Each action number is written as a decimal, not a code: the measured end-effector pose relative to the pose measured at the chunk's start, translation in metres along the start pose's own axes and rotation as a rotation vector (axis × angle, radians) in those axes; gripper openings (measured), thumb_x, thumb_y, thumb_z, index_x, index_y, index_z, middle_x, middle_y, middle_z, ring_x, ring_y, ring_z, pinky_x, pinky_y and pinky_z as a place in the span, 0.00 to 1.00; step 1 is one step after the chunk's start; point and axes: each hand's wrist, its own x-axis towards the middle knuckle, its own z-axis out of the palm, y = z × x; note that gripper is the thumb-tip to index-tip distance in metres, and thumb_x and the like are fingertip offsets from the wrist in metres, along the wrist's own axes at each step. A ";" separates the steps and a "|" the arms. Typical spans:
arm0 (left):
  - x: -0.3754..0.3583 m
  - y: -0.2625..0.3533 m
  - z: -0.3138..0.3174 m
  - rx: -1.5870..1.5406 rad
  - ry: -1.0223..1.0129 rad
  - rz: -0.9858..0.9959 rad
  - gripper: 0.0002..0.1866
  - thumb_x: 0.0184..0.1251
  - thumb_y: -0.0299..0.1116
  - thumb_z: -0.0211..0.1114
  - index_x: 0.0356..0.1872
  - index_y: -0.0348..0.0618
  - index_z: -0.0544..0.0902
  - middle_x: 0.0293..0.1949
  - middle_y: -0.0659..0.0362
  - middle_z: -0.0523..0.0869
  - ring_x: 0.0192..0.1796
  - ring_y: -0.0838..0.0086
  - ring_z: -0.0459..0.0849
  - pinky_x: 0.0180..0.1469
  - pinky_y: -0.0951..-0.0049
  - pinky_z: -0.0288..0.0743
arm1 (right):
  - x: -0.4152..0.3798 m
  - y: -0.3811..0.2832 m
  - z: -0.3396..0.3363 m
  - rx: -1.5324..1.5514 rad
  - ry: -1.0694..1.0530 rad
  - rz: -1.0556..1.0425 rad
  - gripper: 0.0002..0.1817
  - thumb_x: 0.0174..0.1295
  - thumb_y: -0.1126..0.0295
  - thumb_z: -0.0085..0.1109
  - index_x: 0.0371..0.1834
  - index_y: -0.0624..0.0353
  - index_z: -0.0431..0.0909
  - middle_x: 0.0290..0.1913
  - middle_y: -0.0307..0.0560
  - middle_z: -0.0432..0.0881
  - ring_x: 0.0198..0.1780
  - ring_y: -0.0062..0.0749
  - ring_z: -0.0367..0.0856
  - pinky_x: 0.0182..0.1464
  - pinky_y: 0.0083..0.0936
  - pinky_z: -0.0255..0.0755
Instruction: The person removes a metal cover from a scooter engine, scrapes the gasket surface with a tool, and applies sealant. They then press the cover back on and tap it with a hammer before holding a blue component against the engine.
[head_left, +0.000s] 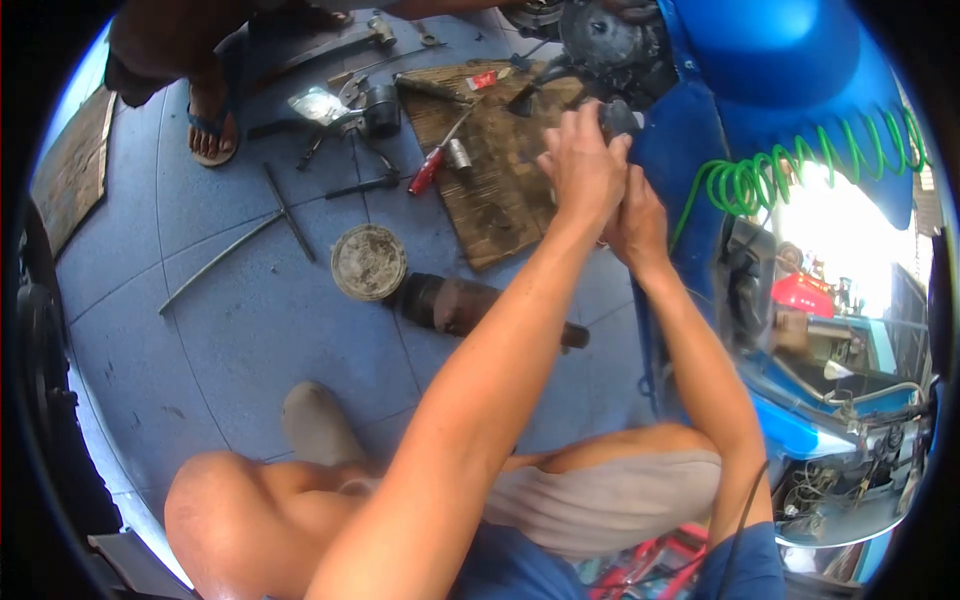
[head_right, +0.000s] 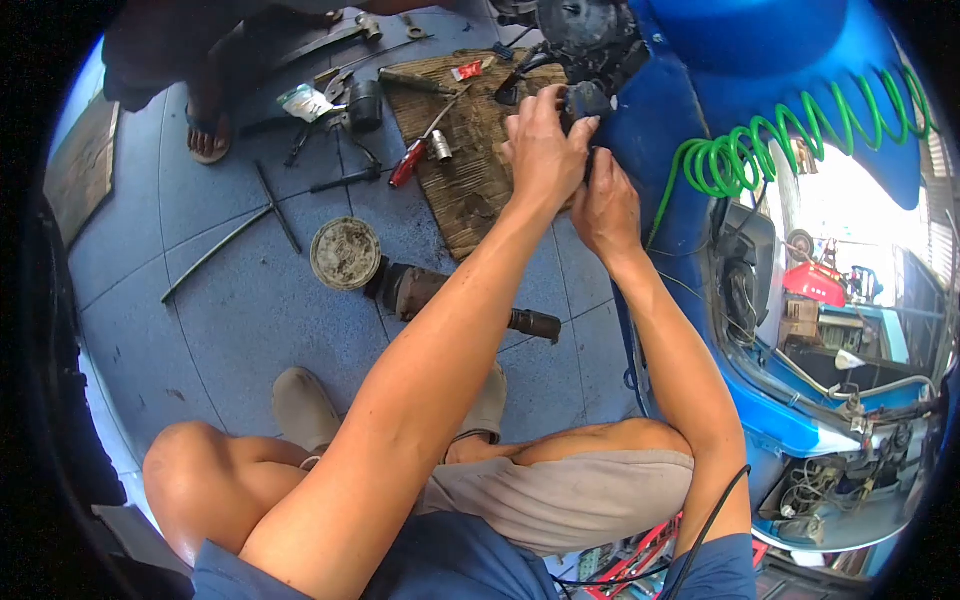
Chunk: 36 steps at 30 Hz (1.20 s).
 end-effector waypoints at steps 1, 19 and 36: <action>0.001 -0.001 0.001 0.033 0.036 0.023 0.30 0.65 0.44 0.73 0.67 0.48 0.78 0.60 0.53 0.82 0.65 0.53 0.76 0.66 0.46 0.65 | 0.000 -0.001 0.000 0.007 -0.005 -0.005 0.20 0.58 0.80 0.58 0.54 0.70 0.69 0.45 0.71 0.81 0.48 0.70 0.81 0.51 0.56 0.76; 0.004 -0.007 -0.002 0.042 -0.036 0.066 0.31 0.66 0.47 0.73 0.68 0.47 0.78 0.61 0.53 0.83 0.66 0.53 0.76 0.66 0.46 0.65 | -0.001 -0.010 -0.008 0.030 0.027 0.057 0.16 0.63 0.74 0.64 0.49 0.65 0.69 0.44 0.64 0.82 0.48 0.64 0.82 0.53 0.53 0.76; 0.004 -0.007 -0.001 0.030 -0.048 0.058 0.32 0.66 0.45 0.73 0.68 0.43 0.78 0.61 0.53 0.83 0.66 0.53 0.75 0.68 0.46 0.65 | 0.000 -0.012 -0.011 0.035 0.009 0.064 0.15 0.62 0.76 0.63 0.48 0.65 0.70 0.43 0.64 0.81 0.49 0.63 0.82 0.53 0.53 0.76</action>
